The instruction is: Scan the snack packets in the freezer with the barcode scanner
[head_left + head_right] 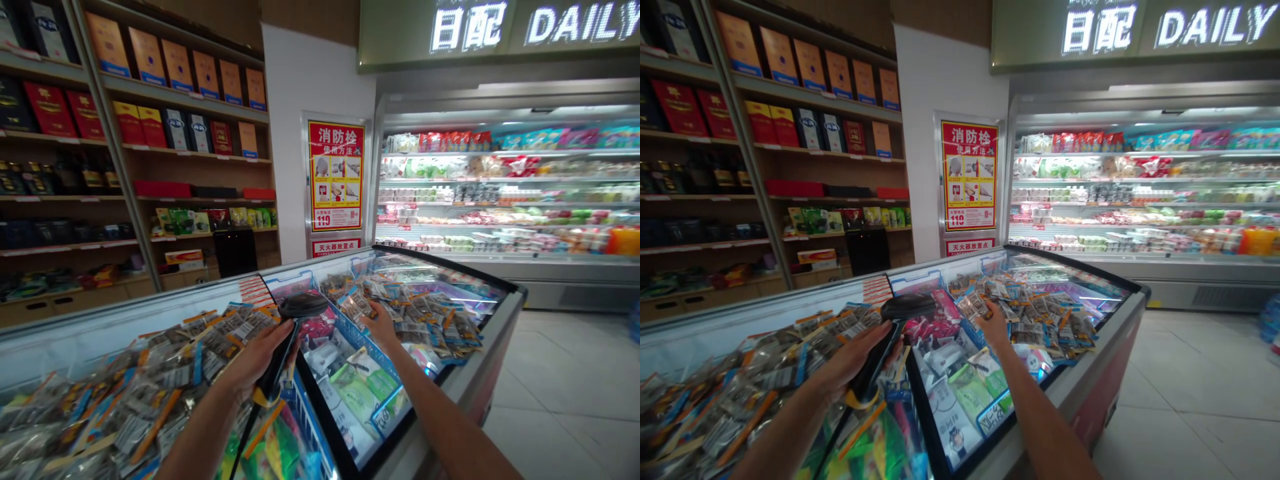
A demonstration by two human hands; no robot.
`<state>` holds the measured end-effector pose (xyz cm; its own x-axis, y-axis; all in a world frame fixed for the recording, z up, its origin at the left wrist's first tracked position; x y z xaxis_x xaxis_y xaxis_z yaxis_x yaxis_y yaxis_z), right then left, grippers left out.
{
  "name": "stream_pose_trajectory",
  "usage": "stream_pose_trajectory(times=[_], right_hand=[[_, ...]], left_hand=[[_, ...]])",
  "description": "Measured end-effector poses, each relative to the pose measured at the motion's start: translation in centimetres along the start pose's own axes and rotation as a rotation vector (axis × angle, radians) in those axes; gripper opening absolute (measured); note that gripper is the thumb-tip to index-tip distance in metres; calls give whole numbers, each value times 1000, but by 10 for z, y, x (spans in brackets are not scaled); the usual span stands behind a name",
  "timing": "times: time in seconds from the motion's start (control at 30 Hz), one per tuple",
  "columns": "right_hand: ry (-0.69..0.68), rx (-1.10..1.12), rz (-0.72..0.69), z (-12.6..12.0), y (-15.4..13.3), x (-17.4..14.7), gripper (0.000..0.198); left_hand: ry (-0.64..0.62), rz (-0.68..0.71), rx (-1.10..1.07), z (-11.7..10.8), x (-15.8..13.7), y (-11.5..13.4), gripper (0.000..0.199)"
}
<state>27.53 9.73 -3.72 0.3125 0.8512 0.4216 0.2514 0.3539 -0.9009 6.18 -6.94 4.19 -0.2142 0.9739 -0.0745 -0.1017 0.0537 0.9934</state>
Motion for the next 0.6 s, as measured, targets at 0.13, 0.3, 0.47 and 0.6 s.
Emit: stream_pose_trajectory(times=[0.13, 0.3, 0.47, 0.6], right_hand=[[7, 34, 55, 5, 1, -8, 43], [-124, 96, 86, 34, -19, -36, 37], [-268, 187, 88, 88, -69, -81, 31], [-427, 267, -47, 113, -99, -107, 24]], left_hand=[[84, 51, -1, -8, -4, 10, 35], [205, 97, -43, -22, -4, 23, 34], [320, 161, -42, -31, -5, 32, 38], [331, 154, -56, -30, -3, 32, 41]])
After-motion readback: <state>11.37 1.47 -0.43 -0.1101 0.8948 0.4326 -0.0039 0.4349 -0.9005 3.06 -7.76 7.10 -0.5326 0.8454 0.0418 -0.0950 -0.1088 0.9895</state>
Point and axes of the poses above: each hand's wrist, its own x-axis towards the middle knuckle, its own z-axis out of the palm, y = z × x, the point moved 5 cm from there along x, towards the middle knuckle, and after that the axes turned 14 degrees about y, right-handed, at the moved point
